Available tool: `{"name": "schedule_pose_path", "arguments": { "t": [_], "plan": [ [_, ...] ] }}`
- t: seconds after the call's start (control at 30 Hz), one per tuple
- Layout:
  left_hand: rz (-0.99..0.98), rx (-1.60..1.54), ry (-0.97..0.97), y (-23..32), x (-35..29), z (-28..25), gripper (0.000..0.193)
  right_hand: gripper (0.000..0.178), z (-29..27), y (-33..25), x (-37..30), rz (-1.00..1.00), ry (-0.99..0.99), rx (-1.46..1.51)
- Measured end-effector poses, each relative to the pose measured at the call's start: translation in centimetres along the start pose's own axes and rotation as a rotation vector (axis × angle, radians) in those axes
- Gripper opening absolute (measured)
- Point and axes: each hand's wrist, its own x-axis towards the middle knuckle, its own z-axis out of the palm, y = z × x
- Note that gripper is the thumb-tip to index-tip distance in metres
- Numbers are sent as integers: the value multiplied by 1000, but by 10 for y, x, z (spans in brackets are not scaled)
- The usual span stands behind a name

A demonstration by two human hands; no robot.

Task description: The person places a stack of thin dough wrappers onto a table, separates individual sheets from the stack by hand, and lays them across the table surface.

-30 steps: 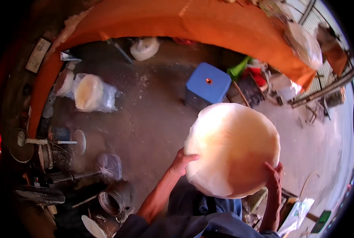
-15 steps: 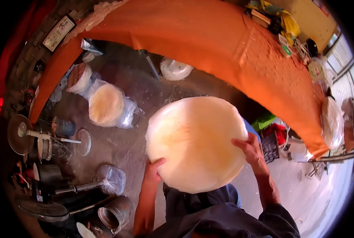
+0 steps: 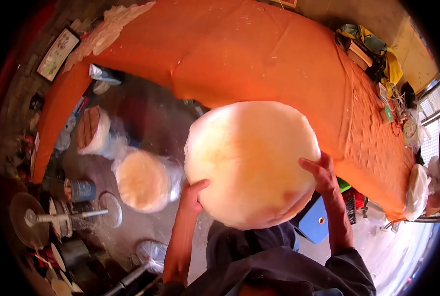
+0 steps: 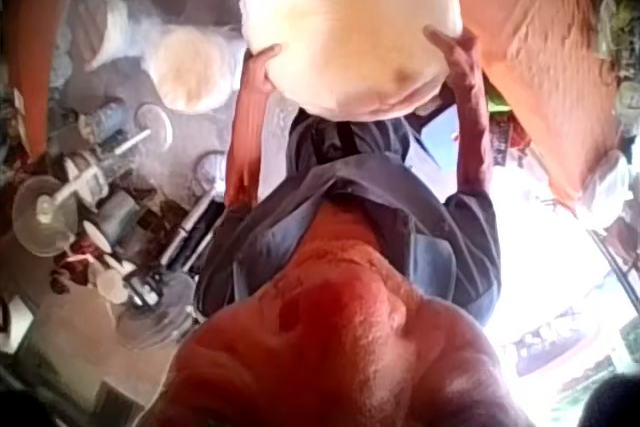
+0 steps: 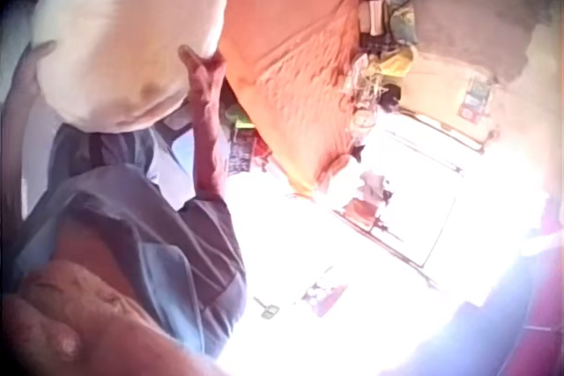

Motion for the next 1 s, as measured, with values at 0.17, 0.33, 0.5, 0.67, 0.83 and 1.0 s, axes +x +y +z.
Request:
{"name": "schedule_pose_path", "arguments": {
  "t": [0.17, 0.33, 0.5, 0.67, 0.83, 1.0],
  "plan": [
    [-67, 76, -85, 90, 150, 31, 58, 40, 14, -27, 131, -66, 120, 40],
    [-180, 166, -79, 153, 313, 47, 52, 37, 21, -40, 273, -62, 171, 84],
    [-288, 206, -138, 219, 435, 80, 49, 36, 27, -61, 371, 8, 263, -32],
    [-232, 422, -206, 273, 555, 103, 52, 46, 41, -71, 429, -39, 346, 249],
    [662, 1146, -101, 284, 592, 100, 43, 49, 49, -23, 403, 39, 858, -55],
    [893, 1438, -958, 231, 507, 132, 46, 38, 125, -33, 371, 297, 617, 543]
  ]
}}
